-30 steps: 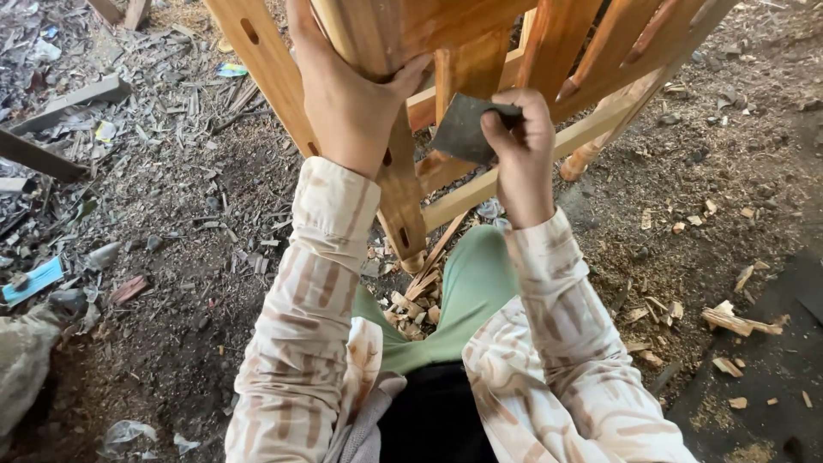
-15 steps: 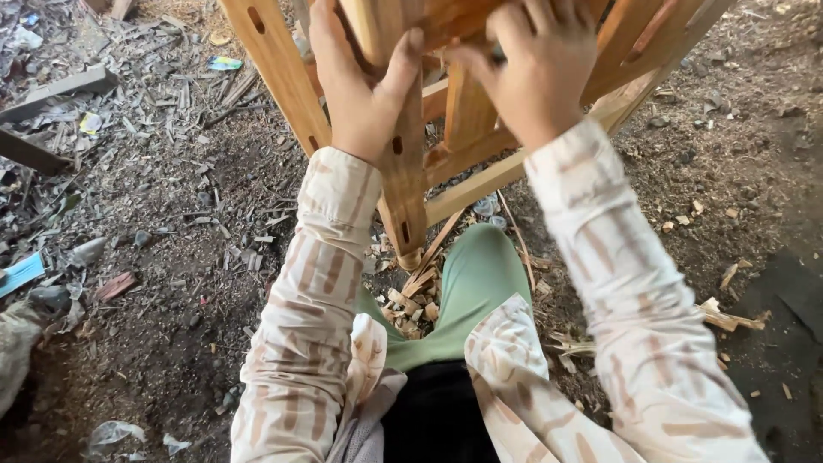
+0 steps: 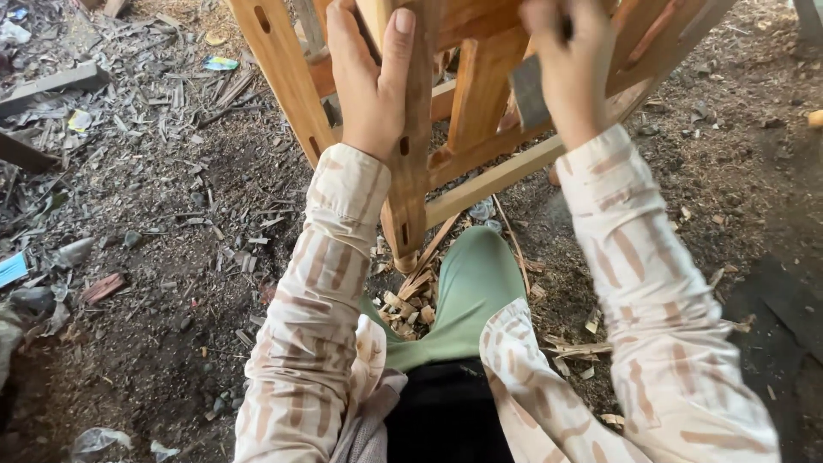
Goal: The person sits on the ground and sands the legs and frame of a wooden chair using a sanding block. They hold the chair steady with one hand while moving the sanding block back and forth along the wood surfaces.
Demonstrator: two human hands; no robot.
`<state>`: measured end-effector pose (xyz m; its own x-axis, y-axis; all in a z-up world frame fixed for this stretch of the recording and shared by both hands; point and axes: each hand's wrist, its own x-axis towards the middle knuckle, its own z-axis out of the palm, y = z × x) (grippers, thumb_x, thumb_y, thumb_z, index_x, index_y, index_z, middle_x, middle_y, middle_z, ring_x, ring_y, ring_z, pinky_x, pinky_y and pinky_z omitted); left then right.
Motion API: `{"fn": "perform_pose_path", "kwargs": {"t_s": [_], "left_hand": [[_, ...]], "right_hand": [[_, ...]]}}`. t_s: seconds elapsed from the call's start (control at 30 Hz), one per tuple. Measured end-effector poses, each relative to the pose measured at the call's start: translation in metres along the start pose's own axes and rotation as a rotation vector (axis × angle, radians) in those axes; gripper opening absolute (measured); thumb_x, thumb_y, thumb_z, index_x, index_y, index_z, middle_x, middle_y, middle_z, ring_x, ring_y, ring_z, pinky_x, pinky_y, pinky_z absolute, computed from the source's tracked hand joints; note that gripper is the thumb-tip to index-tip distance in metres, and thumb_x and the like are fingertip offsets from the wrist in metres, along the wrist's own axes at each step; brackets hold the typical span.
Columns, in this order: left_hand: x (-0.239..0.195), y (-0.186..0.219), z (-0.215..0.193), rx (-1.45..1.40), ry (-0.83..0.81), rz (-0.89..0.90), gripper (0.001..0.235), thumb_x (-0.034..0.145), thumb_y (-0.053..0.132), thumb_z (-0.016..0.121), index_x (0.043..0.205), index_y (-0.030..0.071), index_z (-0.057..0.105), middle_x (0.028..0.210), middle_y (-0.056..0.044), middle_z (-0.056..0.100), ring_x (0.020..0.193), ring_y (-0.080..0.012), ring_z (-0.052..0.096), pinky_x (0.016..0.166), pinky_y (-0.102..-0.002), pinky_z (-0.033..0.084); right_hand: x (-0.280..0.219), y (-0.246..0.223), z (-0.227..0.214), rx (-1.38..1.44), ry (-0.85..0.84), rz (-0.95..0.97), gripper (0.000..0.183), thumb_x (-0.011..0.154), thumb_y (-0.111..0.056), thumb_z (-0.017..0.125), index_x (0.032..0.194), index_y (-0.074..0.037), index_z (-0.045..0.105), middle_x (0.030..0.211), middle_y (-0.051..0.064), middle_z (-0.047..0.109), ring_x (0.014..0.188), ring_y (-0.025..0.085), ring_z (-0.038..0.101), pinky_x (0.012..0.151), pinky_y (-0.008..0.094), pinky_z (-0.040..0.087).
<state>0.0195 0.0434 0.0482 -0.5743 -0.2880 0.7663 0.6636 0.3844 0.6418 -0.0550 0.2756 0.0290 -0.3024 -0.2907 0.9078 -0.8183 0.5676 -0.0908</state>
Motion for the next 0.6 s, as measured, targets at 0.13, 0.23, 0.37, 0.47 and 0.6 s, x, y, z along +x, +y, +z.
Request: {"fn": "perform_pose_path", "kwargs": {"t_s": [0.13, 0.23, 0.37, 0.47, 0.6], "left_hand": [[0.000, -0.011, -0.002, 0.066, -0.042, -0.019, 0.052, 0.103, 0.058, 0.049, 0.120, 0.010, 0.043, 0.105, -0.006, 0.049, 0.096, -0.0224, 0.055, 0.086, -0.037, 0.047], [0.000, -0.020, -0.004, 0.124, -0.068, -0.006, 0.059, 0.099, 0.060, 0.057, 0.124, 0.009, 0.041, 0.108, -0.009, 0.050, 0.103, -0.0255, 0.057, 0.088, -0.039, 0.051], [-0.002, -0.038, -0.008, 0.127, -0.129, 0.082, 0.064, 0.103, 0.049, 0.070, 0.140, 0.010, 0.037, 0.125, -0.012, 0.051, 0.125, -0.0311, 0.057, 0.108, -0.044, 0.051], [-0.003, -0.040, -0.013, 0.106, -0.165, 0.098, 0.068, 0.101, 0.042, 0.077, 0.142, 0.011, 0.033, 0.126, -0.012, 0.049, 0.121, -0.0304, 0.058, 0.103, -0.044, 0.054], [-0.004, -0.045, -0.011, 0.164, -0.147, 0.112, 0.091, 0.082, 0.021, 0.097, 0.141, 0.004, 0.030, 0.124, -0.016, 0.049, 0.117, -0.0339, 0.060, 0.099, -0.046, 0.057]], "right_hand": [[-0.022, -0.037, -0.001, 0.754, 0.079, 1.272, 0.078, 0.070, -0.080, 0.043, 0.109, -0.012, 0.045, 0.096, 0.001, 0.050, 0.089, 0.015, 0.053, 0.085, 0.032, 0.046], [-0.018, -0.054, -0.021, 0.968, -0.021, 1.492, 0.107, 0.054, -0.078, 0.059, 0.131, -0.005, 0.048, 0.118, 0.010, 0.062, 0.110, 0.022, 0.065, 0.097, 0.036, 0.060], [-0.034, -0.025, -0.026, 1.101, -0.144, 1.067, 0.033, 0.100, -0.005, 0.066, 0.121, -0.014, 0.042, 0.126, 0.007, 0.053, 0.121, 0.028, 0.058, 0.100, 0.056, 0.063], [-0.006, -0.034, -0.020, 0.285, -0.217, 0.468, 0.066, 0.085, 0.008, 0.096, 0.104, -0.005, 0.033, 0.103, 0.013, 0.046, 0.091, 0.023, 0.052, 0.081, 0.032, 0.053], [0.015, -0.033, -0.010, 0.067, -0.288, 0.111, 0.050, 0.090, 0.002, 0.098, 0.107, 0.003, 0.052, 0.101, 0.018, 0.055, 0.081, 0.031, 0.053, 0.070, 0.042, 0.042]]}}
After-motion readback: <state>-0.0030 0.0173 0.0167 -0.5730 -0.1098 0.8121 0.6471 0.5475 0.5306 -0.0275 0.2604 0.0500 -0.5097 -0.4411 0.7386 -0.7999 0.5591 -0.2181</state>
